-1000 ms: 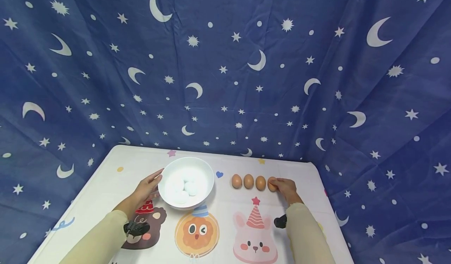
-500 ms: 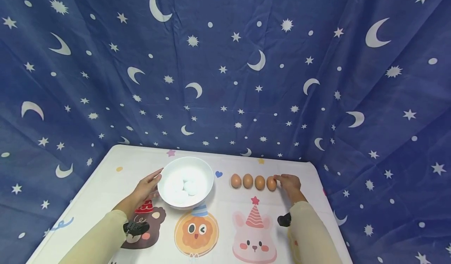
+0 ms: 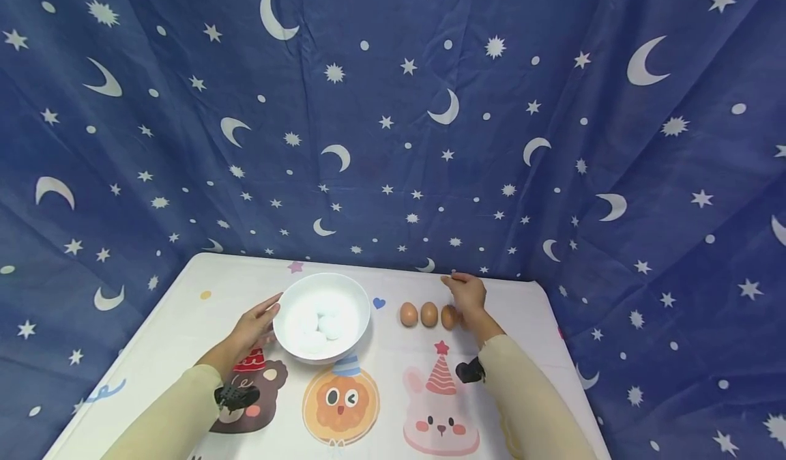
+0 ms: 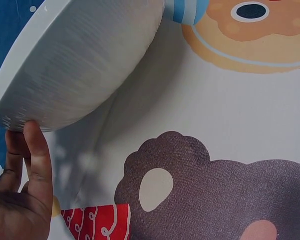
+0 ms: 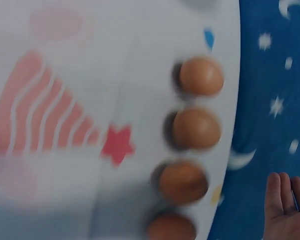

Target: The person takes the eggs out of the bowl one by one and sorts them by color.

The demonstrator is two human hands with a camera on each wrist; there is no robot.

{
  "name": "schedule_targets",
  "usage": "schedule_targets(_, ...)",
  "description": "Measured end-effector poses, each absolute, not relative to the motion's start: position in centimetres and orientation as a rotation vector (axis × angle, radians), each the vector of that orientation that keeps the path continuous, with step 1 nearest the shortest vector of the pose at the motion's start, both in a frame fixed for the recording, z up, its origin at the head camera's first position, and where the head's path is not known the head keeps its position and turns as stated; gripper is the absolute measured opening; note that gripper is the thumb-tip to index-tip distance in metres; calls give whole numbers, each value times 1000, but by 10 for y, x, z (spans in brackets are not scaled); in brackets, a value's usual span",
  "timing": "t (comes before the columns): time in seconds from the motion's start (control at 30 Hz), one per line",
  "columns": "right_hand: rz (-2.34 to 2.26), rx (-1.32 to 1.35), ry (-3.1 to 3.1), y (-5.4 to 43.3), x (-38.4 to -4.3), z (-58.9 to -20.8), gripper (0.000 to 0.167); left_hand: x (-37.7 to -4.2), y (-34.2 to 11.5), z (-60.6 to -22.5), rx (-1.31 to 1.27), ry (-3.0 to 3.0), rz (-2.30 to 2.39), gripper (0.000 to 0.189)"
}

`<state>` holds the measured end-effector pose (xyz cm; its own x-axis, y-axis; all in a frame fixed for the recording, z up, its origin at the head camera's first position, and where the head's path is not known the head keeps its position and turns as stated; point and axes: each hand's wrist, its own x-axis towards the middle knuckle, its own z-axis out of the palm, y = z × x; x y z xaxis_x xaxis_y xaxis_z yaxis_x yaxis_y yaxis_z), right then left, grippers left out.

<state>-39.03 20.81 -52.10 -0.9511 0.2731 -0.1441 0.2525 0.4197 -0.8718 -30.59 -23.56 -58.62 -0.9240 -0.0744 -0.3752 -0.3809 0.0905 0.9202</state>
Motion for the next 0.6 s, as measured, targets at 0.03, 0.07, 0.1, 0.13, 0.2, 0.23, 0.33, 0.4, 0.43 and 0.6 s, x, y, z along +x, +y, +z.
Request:
schedule_targets(0.03,1638,-452,-2631,200,-389,-520,48,-306,-235,-586,-459,2133,1925,55)
schedule_targets(0.07,1670,-413,-2635,192,-388,-519,49,-306,-235,-586,-458,2134,1928,55)
schedule_targets(0.1,1697,-364,-2642,183,-387,-518,50,-305,-235,-587,-454,2136,1928,55)
schedule_targets(0.13,1727,-336,-2648,174,-385,-518,51,-305,-235,-587,-448,2138,1927,56)
schedule_targets(0.2,1758,-273,-2675,156,-380,-518,51,-305,-235,-587,-451,2134,1929,55)
schedule_targets(0.23,1759,-249,-2695,147,-377,-518,51,-305,-234,-586,-451,2133,1930,56)
schedule_targets(0.33,1774,-191,-2738,121,-367,-519,48,-305,-233,-586,-450,2133,1927,56)
schedule_targets(0.4,1779,-133,-2764,106,-362,-521,47,-305,-233,-586,-452,2133,1926,55)
schedule_targets(0.43,1785,-98,-2778,99,-359,-522,47,-305,-233,-585,-452,2134,1928,55)
schedule_targets(0.6,1789,9,-2808,74,-349,-527,46,-304,-233,-585,-454,2122,1952,55)
